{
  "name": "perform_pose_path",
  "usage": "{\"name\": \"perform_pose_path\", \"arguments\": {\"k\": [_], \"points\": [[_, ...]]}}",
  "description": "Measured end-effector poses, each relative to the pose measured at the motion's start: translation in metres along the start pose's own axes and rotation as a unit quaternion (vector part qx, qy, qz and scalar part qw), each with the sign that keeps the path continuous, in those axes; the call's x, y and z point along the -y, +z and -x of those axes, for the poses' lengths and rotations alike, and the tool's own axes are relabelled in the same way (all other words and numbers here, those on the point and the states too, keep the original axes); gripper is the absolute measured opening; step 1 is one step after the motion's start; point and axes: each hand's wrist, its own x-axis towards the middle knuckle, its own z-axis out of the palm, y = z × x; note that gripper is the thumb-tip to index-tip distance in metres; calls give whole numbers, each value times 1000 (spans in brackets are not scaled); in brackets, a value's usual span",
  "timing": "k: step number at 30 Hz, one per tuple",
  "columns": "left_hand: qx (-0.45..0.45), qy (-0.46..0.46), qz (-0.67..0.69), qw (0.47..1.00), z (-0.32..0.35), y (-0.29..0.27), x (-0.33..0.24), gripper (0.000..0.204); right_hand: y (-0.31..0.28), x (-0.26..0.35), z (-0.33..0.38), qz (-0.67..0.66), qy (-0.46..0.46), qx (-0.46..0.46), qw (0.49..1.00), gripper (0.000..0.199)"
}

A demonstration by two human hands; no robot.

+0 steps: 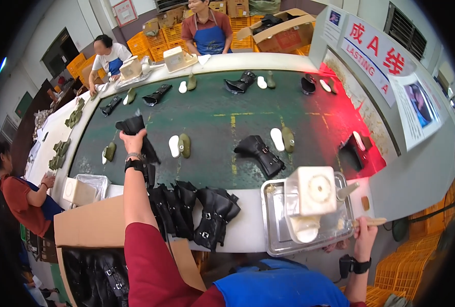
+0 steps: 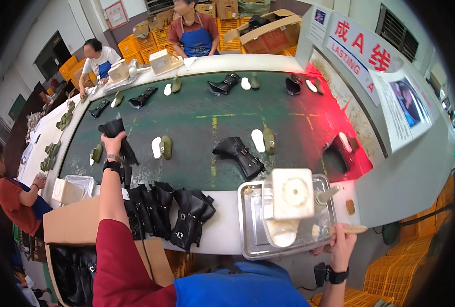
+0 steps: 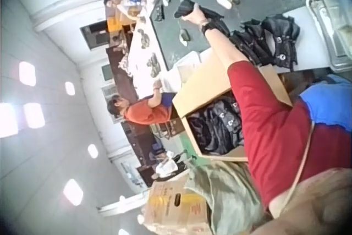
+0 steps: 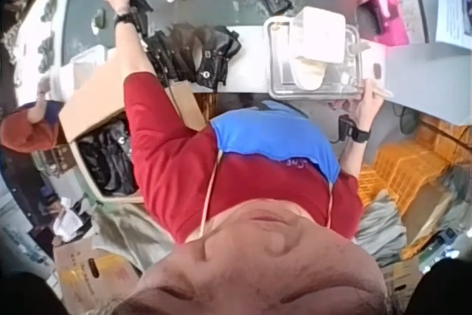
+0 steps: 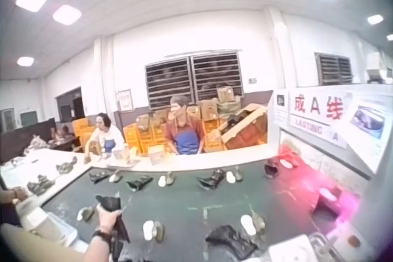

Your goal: The recorder is applying glue to the interior and edges of black shoe uppers using a brush and then placing them on a conveyor belt.

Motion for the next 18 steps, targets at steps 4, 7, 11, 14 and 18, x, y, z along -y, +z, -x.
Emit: {"name": "perform_pose_path", "arguments": {"k": [4,7,11,14,18], "points": [[92,-106,-193,971,-8,12,41,97,16,7,5,51,25,-31,998,18],[113,-132,-234,957,-17,20,81,99,25,5,6,106,34,-22,994,20],[395,-132,-320,851,-20,24,131,78,40,10,7,122,41,-25,991,20],[454,-104,-382,798,-17,34,131,68,47,18,10,145,29,-34,988,20],[474,-58,-458,750,-37,30,136,56,43,24,12,117,-4,-42,992,20]]}}
